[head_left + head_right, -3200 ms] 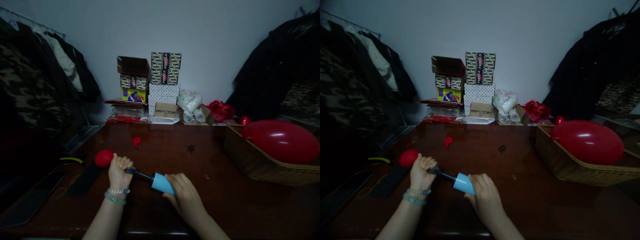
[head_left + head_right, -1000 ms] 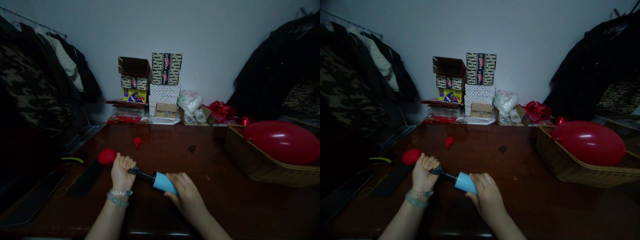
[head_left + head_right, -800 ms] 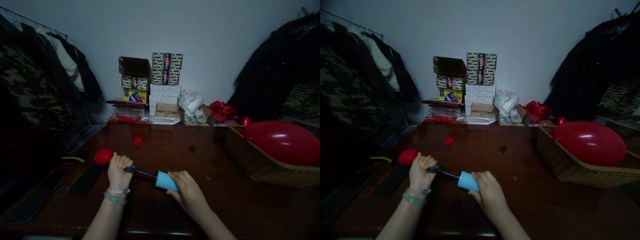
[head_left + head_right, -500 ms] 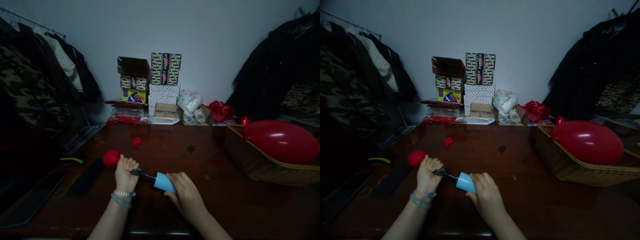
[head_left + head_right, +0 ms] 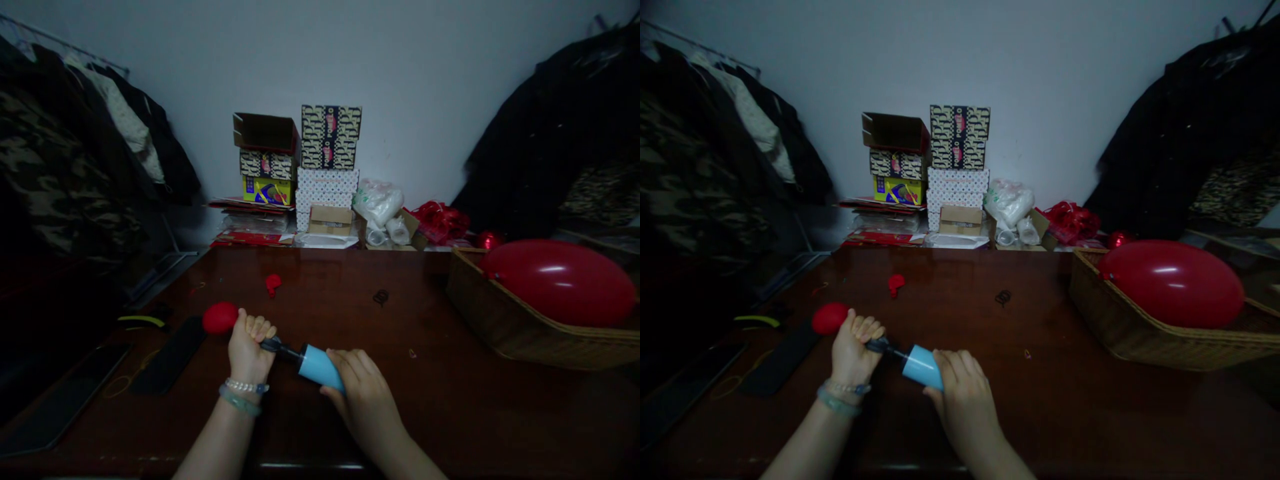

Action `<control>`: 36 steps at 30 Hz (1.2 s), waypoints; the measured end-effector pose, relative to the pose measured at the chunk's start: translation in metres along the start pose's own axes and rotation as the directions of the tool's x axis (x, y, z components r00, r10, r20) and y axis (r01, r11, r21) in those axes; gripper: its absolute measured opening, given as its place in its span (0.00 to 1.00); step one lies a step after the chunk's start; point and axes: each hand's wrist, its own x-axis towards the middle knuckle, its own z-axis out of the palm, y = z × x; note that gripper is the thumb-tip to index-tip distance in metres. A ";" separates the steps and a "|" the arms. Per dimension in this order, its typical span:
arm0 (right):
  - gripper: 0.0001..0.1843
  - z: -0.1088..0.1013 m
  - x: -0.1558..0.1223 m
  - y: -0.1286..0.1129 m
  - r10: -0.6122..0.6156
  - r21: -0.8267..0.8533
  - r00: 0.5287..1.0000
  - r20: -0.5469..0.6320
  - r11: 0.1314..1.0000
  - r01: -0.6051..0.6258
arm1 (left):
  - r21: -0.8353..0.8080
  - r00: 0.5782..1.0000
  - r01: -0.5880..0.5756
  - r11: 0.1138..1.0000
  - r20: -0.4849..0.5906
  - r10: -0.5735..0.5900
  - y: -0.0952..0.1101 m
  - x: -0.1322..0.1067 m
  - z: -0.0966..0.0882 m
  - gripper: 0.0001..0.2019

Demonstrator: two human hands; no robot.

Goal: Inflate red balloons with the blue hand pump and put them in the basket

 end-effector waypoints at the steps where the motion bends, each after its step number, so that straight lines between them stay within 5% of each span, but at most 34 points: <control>1: 0.30 0.000 0.000 0.002 -0.002 0.001 1.000 -0.001 1.000 0.002 | -0.002 1.000 -0.017 1.000 -0.003 0.017 0.005 0.003 0.000 0.23; 10: 0.29 -0.003 0.002 0.023 -0.054 0.006 0.998 0.032 0.999 0.054 | -0.021 0.997 -0.071 0.997 -0.001 0.071 0.024 0.013 -0.004 0.23; 16: 0.25 0.002 -0.002 0.018 -0.064 -0.038 0.997 -0.045 0.997 0.062 | -0.029 0.998 -0.054 0.998 -0.016 0.053 0.013 0.007 -0.004 0.23; 28: 0.27 0.000 -0.002 0.001 0.010 -0.013 1.000 -0.018 1.000 -0.010 | -0.015 0.998 0.058 0.998 0.011 -0.058 -0.021 -0.010 0.000 0.24; 36: 0.26 0.000 -0.001 0.011 -0.067 -0.001 0.998 -0.019 0.998 0.067 | 0.008 1.000 -0.028 1.000 0.012 0.028 0.003 0.000 -0.001 0.24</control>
